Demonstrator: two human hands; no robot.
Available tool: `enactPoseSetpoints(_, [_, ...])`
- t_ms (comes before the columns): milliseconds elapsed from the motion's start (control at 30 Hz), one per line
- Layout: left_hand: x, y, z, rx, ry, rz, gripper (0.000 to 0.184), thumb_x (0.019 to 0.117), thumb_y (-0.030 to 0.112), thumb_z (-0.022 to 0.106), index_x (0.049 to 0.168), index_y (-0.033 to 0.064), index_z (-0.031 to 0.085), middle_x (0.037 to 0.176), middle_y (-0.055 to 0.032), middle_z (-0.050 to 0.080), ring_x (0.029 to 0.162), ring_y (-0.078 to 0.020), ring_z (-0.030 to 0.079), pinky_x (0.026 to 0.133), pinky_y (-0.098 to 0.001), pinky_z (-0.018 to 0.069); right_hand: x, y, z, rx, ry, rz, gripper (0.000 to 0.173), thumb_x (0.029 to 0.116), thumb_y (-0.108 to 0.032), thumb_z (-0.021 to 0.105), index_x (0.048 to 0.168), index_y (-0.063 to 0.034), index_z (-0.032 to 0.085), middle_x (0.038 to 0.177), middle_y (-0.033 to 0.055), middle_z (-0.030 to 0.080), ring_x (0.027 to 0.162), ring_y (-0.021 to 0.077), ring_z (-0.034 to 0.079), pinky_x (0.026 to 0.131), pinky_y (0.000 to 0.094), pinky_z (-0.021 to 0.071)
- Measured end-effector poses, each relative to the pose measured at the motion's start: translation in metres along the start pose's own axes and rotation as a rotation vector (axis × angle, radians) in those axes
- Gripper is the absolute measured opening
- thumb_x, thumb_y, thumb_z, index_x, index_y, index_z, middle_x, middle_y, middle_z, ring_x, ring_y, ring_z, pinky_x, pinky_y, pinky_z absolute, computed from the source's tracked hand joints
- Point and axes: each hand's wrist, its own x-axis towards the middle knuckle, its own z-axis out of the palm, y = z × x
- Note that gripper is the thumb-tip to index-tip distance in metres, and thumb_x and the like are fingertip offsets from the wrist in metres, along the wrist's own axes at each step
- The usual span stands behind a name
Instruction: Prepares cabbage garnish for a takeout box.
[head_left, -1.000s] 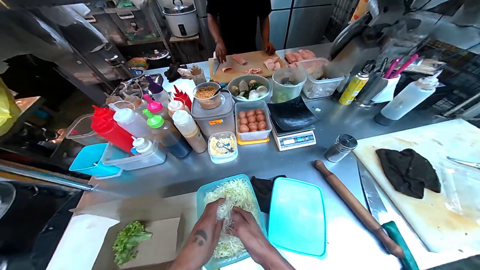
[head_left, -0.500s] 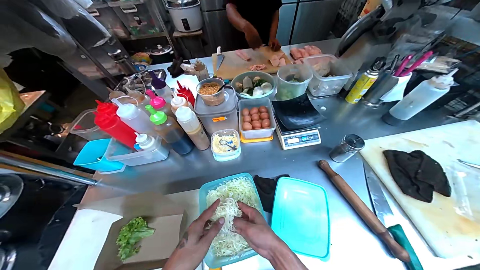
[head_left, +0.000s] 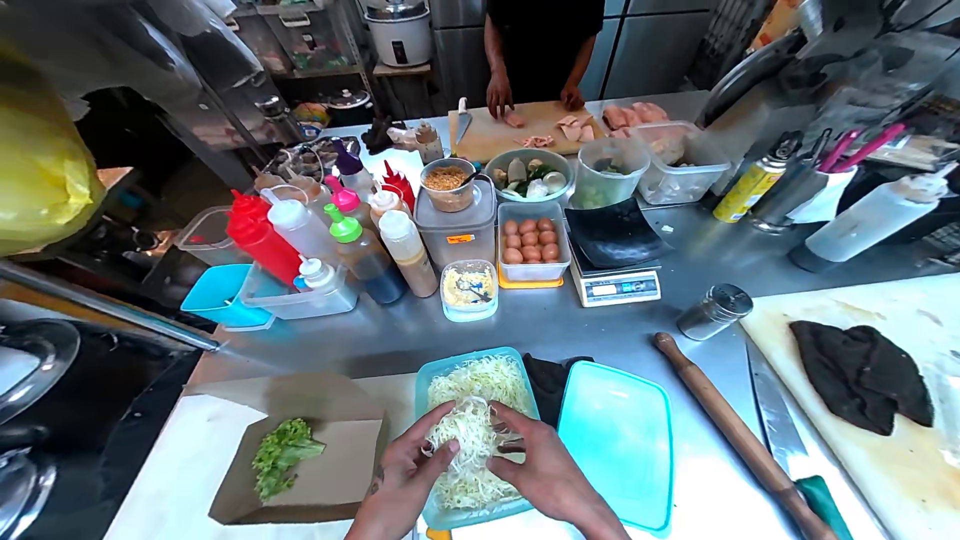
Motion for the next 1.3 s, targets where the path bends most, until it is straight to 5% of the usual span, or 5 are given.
enactPoseSetpoints(467, [-0.058,0.016,-0.091,-0.369,0.14,0.138,0.054,0.0973,0.001,0.06,0.15,0.0002,0.046,0.132,-0.0158,0.065,0.103,-0.0251,0.071,0.087,-0.0428,0.0626,0.001,0.003,0.0,-0.3,0.209,-0.187,0.047,0.0891,-0.004,0.069,0.136,-0.0034,0.065,0.142,0.0177,0.061,0.126,0.0312,0.064,0.101,0.0477,0.0567])
enactPoseSetpoints(767, [-0.064,-0.043,-0.214,0.106,0.425,-0.115,0.05,0.0969,0.01,0.064,0.146,0.0103,0.055,0.113,-0.0109,0.071,0.082,-0.0174,0.071,0.075,-0.035,0.061,0.006,-0.021,0.021,-0.364,0.174,-0.143,0.042,0.0918,-0.005,0.069,0.134,-0.0053,0.067,0.144,0.0176,0.059,0.129,0.0311,0.061,0.1,0.0466,0.057])
enactPoseSetpoints(1000, [-0.014,-0.073,-0.234,0.599,0.256,-0.298,0.047,0.1014,0.013,0.06,0.148,0.01,0.053,0.142,-0.02,0.059,0.131,-0.0348,0.057,0.113,-0.0547,0.0427,0.046,-0.074,0.13,-0.302,-0.036,-0.368,0.022,0.0972,-0.008,0.062,0.114,-0.0027,0.076,0.11,0.0144,0.073,0.096,0.0225,0.072,0.087,0.0371,0.0607])
enactPoseSetpoints(1133, [-0.004,-0.075,-0.234,0.654,0.215,-0.378,0.046,0.1035,0.014,0.057,0.149,0.0111,0.052,0.145,-0.0204,0.057,0.134,-0.0363,0.055,0.114,-0.0551,0.041,0.122,-0.085,0.217,-0.435,-0.192,-0.272,0.033,0.1012,-0.015,0.059,0.131,-0.0061,0.069,0.125,0.0155,0.069,0.121,0.0279,0.064,0.108,0.0413,0.0475])
enactPoseSetpoints(1300, [-0.001,-0.077,-0.238,0.627,0.189,-0.387,0.046,0.1034,0.012,0.055,0.149,0.0102,0.052,0.142,-0.0197,0.059,0.132,-0.0337,0.057,0.113,-0.0527,0.0426,0.179,-0.065,0.271,-0.581,-0.177,-0.325,0.039,0.0986,-0.02,0.064,0.137,-0.0151,0.067,0.13,0.0169,0.065,0.128,0.0333,0.056,0.11,0.0437,0.0448])
